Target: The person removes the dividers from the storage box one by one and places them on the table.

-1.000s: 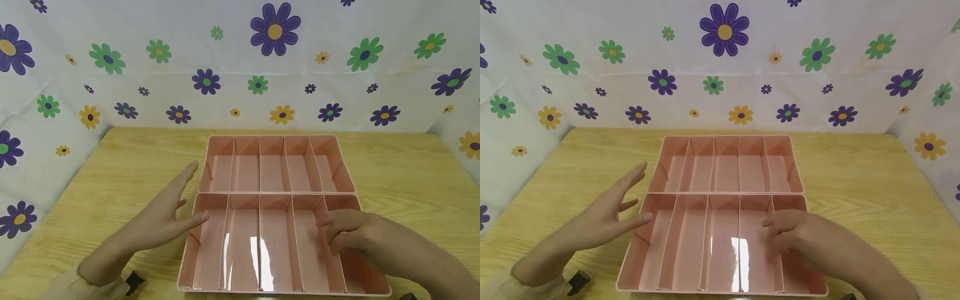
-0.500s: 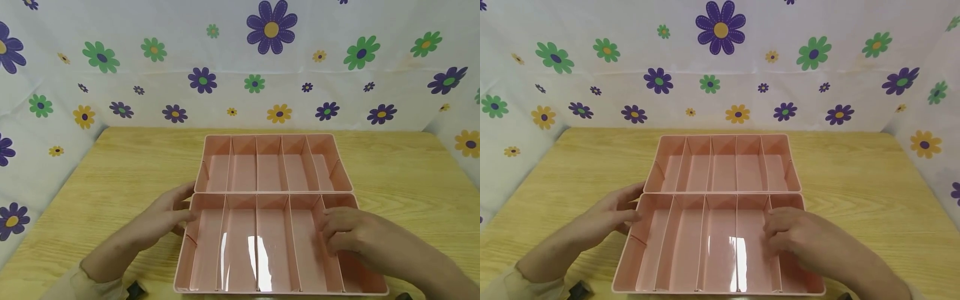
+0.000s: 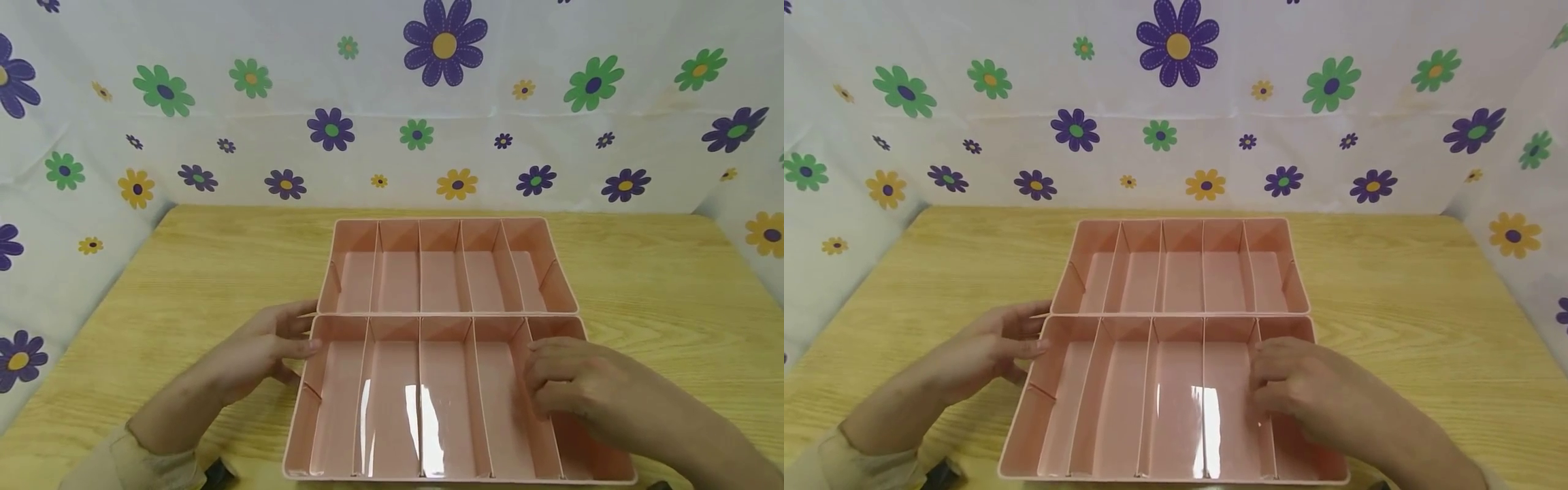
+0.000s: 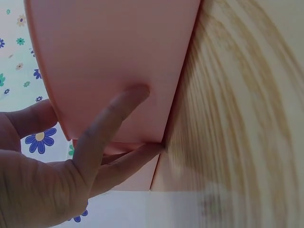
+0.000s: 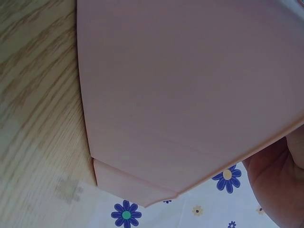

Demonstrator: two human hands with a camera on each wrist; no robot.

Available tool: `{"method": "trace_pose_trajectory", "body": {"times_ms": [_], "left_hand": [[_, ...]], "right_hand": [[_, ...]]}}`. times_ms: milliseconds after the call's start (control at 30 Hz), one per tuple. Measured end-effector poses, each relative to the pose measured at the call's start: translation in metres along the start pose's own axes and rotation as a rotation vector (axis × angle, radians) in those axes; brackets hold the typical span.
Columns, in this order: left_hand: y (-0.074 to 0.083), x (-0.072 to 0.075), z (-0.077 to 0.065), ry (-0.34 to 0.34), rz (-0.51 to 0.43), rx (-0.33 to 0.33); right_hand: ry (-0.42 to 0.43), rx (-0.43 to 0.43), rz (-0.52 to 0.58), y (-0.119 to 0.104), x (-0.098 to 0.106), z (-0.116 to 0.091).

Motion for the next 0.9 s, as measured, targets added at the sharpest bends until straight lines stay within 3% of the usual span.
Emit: {"method": "trace_pose_trajectory", "body": {"times_ms": [433,900], "left_hand": [[-0.003,0.004,0.003,0.009,0.008,0.014],[-0.002,0.004,0.001,0.019,0.013,-0.01]], "right_hand": [[0.037,0.027,0.016,-0.005,0.009,0.008],[0.042,0.036,-0.049,-0.006,0.013,0.009]]}}
Point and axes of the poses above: each hand's wrist, its own z-axis towards the middle knuckle, its own x-axis out of the back of the hand, y = z × x, the point moved 3 cm from there along z, towards the middle knuckle, and after that the axes turned 12 degrees about y, right-handed, at the moved point
